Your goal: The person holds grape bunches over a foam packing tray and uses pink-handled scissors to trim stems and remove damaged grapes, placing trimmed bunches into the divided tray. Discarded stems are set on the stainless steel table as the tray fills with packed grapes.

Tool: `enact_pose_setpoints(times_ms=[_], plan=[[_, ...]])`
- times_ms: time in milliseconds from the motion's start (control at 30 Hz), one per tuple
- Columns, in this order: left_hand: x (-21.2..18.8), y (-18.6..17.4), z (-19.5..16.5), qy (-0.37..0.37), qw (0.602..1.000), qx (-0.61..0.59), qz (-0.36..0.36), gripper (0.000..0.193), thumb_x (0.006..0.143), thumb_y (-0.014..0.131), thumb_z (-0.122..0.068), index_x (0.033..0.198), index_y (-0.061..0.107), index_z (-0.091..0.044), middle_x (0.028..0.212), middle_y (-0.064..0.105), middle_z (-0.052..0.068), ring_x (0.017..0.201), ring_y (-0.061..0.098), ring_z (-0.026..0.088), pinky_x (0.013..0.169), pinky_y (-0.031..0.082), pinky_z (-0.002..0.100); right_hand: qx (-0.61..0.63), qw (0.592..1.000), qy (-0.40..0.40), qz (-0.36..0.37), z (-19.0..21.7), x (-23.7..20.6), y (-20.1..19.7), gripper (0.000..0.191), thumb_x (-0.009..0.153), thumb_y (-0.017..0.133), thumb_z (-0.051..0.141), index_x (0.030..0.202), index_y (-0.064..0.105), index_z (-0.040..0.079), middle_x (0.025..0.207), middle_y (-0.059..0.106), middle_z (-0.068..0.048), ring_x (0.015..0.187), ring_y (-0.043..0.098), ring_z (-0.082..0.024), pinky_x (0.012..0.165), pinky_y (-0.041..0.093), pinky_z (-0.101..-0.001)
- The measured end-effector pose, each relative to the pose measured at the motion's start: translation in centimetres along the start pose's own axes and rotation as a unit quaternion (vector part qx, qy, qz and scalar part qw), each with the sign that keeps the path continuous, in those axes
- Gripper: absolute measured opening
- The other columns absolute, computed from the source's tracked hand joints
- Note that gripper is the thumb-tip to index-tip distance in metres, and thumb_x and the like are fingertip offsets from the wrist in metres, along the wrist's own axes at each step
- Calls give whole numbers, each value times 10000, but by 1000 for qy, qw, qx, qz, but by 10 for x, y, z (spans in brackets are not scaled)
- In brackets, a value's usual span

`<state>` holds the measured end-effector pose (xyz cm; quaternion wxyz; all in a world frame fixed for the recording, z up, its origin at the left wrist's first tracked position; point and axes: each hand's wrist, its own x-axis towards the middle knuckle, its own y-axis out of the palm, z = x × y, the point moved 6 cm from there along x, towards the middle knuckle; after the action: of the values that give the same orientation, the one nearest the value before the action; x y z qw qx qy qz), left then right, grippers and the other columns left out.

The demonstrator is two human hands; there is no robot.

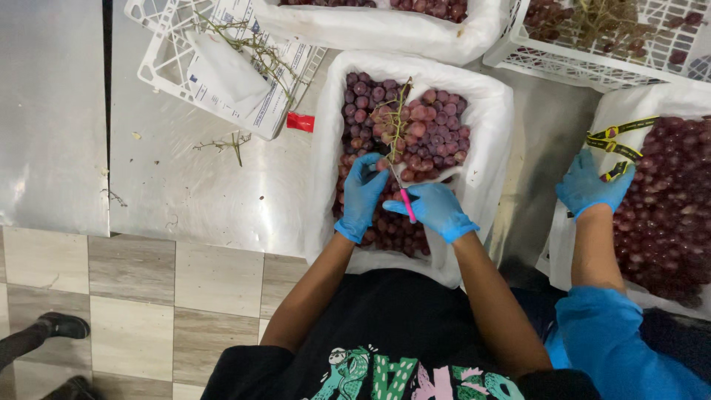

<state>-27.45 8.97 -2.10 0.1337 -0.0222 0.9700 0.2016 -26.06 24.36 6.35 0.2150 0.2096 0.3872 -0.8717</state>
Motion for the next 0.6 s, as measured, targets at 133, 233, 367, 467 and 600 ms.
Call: enact_pose_setpoints(times_ms=[133,233,367,467,600], plan=[[-1,-4,-2,1,1000,18,-9,297,958,658,26,1251,626,-3,1145,664,27,1058,622,104,981,517,272,-8,998,30,49,0,20,-2,609,769,687,711,719,733,107,603,706,-72,648,707,-285,709,530,-396],[-3,-8,-1,9,999,39,-18,296,949,661,27,1243,641,-4,1121,657,24,1046,625,101,979,515,264,-5,996,26,84,-2,31,0,653,767,684,729,675,729,84,600,708,-84,612,714,-256,699,551,-372],[-5,-13,8,-29,999,2,-20,321,934,676,24,1251,642,-6,1087,646,15,999,622,99,917,524,258,42,992,39,113,-10,41,4,603,743,729,684,687,749,84,597,716,-97,577,707,-226,662,550,-361],[-4,-16,7,-19,1000,6,-10,294,951,654,12,1243,631,-3,1085,647,-10,994,622,79,887,525,237,31,996,-21,79,-8,44,3,597,780,746,641,710,726,48,595,680,-117,551,678,-233,635,534,-372],[-5,-19,-18,70,979,188,-38,364,930,663,-3,1292,638,-19,1188,638,88,1101,600,197,1000,492,328,88,995,-10,45,-24,28,0,591,766,768,606,752,693,20,626,655,-137,569,677,-254,618,535,-392]])
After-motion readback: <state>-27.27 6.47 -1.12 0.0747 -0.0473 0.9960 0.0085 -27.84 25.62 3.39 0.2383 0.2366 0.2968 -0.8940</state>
